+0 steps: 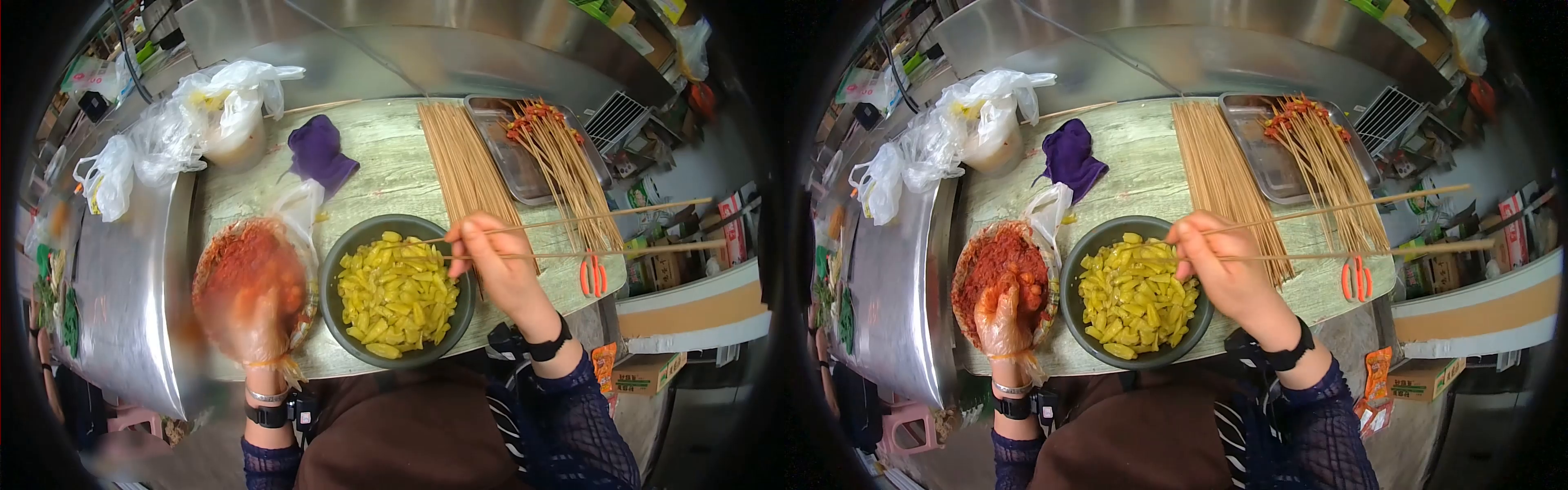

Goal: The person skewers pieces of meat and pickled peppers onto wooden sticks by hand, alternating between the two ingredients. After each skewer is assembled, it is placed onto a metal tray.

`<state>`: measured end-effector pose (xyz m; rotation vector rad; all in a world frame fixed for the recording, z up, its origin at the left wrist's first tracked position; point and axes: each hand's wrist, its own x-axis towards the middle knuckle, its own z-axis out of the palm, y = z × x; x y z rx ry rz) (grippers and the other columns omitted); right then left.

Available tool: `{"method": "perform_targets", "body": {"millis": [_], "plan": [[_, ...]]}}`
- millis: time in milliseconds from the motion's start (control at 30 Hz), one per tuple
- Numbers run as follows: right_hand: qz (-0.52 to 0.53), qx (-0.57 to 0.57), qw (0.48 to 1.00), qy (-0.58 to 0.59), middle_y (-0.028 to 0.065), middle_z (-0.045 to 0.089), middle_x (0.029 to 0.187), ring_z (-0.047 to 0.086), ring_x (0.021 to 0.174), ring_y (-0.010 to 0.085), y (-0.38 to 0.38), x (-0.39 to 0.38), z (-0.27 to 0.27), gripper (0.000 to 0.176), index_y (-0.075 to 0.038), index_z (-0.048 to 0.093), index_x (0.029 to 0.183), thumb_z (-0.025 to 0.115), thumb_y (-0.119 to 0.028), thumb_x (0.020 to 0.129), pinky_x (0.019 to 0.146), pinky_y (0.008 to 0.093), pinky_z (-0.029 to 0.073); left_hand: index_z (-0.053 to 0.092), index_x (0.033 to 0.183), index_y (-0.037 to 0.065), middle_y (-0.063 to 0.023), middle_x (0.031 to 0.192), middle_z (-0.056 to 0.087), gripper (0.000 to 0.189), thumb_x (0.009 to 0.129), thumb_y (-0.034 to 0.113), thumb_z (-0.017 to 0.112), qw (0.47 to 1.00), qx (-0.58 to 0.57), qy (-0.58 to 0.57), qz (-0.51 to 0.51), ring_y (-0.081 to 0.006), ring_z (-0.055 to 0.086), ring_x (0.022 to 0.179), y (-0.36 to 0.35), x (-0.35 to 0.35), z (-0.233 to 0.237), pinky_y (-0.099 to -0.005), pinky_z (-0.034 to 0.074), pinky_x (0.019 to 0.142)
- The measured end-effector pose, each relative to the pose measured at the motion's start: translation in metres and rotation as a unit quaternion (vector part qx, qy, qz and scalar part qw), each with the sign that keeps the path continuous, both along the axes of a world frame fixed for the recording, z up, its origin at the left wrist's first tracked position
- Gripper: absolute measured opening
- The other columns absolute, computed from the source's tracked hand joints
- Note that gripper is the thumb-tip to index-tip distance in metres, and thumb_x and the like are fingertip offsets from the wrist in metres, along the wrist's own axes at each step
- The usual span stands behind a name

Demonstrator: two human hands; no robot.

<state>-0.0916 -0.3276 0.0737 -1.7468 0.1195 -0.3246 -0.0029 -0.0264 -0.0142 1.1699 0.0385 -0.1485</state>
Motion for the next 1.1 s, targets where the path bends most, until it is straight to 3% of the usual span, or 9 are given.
{"method": "perform_targets", "body": {"millis": [200, 400, 467, 533, 633, 767, 867, 967, 1100], "plan": [[-0.007, -0.017, 0.999, -0.037, 0.0073, 0.055, 0.076, 0.058, 0.058, 0.0125, 0.001, 0.003, -0.003, 0.031, 0.006, 0.058, 0.080, 0.045, -0.017, 0.097, 0.054, 0.0226, 0.047, 0.056, 0.113, -0.004, -0.0111, 0.105, 0.062, 0.030, 0.086, 0.008, 0.061, 0.998, 0.021, -0.010, 0.058, -0.0226, 0.062, 0.091, -0.006, 0.001, -0.001, -0.0325, 0.054, 0.076], [-0.034, 0.090, 0.990, -0.100, 0.0115, 0.055, 0.078, 0.059, 0.056, 0.0166, 0.002, -0.013, 0.015, 0.037, 0.005, 0.054, 0.083, 0.038, -0.023, 0.100, 0.054, 0.0238, 0.049, 0.057, 0.111, -0.004, -0.0125, 0.095, 0.065, 0.033, 0.093, 0.023, 0.053, 0.994, 0.082, -0.044, -0.050, -0.0211, 0.065, 0.082, -0.006, 0.002, 0.016, -0.0314, 0.054, 0.069], [-0.007, 0.120, 0.982, -0.146, 0.0115, 0.056, 0.076, 0.059, 0.055, 0.0174, 0.018, -0.013, 0.020, 0.038, 0.004, 0.053, 0.082, 0.035, -0.024, 0.100, 0.054, 0.0234, 0.049, 0.054, 0.115, -0.003, -0.0137, 0.097, 0.064, 0.037, 0.094, 0.028, 0.052, 0.994, -0.084, 0.010, -0.076, -0.0187, 0.063, 0.077, -0.015, -0.004, 0.022, -0.0291, 0.053, 0.066], [0.021, 0.096, 0.981, -0.167, 0.0102, 0.058, 0.072, 0.059, 0.058, 0.0184, 0.039, -0.013, 0.023, 0.037, 0.001, 0.055, 0.081, 0.035, -0.025, 0.100, 0.055, 0.0256, 0.048, 0.052, 0.116, -0.004, -0.0177, 0.105, 0.062, 0.040, 0.094, 0.029, 0.051, 0.987, -0.113, -0.007, -0.118, -0.0204, 0.064, 0.084, -0.023, -0.016, 0.047, -0.0295, 0.054, 0.072], [0.077, 0.003, 0.973, -0.220, 0.0097, 0.060, 0.073, 0.058, 0.063, 0.0176, 0.056, -0.011, 0.022, 0.033, -0.001, 0.057, 0.083, 0.041, -0.026, 0.098, 0.057, 0.0287, 0.046, 0.050, 0.119, -0.007, -0.0197, 0.111, 0.060, 0.036, 0.093, 0.018, 0.054, 0.981, -0.111, 0.013, -0.158, -0.0207, 0.063, 0.092, -0.021, -0.020, 0.054, -0.0295, 0.053, 0.079], [0.138, -0.130, 0.949, -0.252, 0.0093, 0.060, 0.075, 0.058, 0.062, 0.0181, 0.068, -0.004, 0.023, 0.030, 0.000, 0.060, 0.086, 0.046, -0.025, 0.096, 0.057, 0.0265, 0.046, 0.046, 0.122, -0.010, -0.0185, 0.111, 0.060, 0.038, 0.085, -0.007, 0.056, 0.991, 0.004, -0.036, -0.126, -0.0219, 0.061, 0.099, -0.024, -0.028, 0.056, -0.0309, 0.052, 0.086], [0.160, -0.158, 0.938, -0.265, 0.0113, 0.060, 0.076, 0.058, 0.060, 0.0178, 0.071, -0.005, 0.020, 0.032, 0.001, 0.060, 0.086, 0.045, -0.025, 0.097, 0.055, 0.0258, 0.047, 0.048, 0.122, -0.010, -0.0190, 0.110, 0.061, 0.037, 0.086, -0.006, 0.055, 0.994, -0.012, 0.004, -0.108, -0.0225, 0.062, 0.096, -0.021, -0.026, 0.049, -0.0302, 0.052, 0.085], [0.137, -0.098, 0.954, -0.246, 0.0112, 0.057, 0.078, 0.059, 0.059, 0.0164, 0.068, -0.009, 0.021, 0.033, 0.001, 0.056, 0.086, 0.041, -0.026, 0.098, 0.054, 0.0264, 0.047, 0.050, 0.119, -0.011, -0.0190, 0.107, 0.062, 0.034, 0.086, -0.007, 0.054, 0.995, 0.007, 0.008, -0.101, -0.0227, 0.063, 0.093, -0.021, -0.024, 0.049, -0.0303, 0.053, 0.082], [0.045, 0.181, 0.972, -0.145, 0.0066, 0.051, 0.076, 0.055, 0.054, 0.0144, 0.062, -0.001, 0.021, 0.031, -0.001, 0.048, 0.088, 0.036, -0.027, 0.100, 0.051, 0.0248, 0.047, 0.054, 0.115, -0.011, -0.0189, 0.105, 0.063, 0.030, 0.086, -0.005, 0.054, 0.993, 0.006, 0.016, -0.120, -0.0220, 0.064, 0.087, -0.018, -0.022, 0.049, -0.0286, 0.054, 0.076]]}}
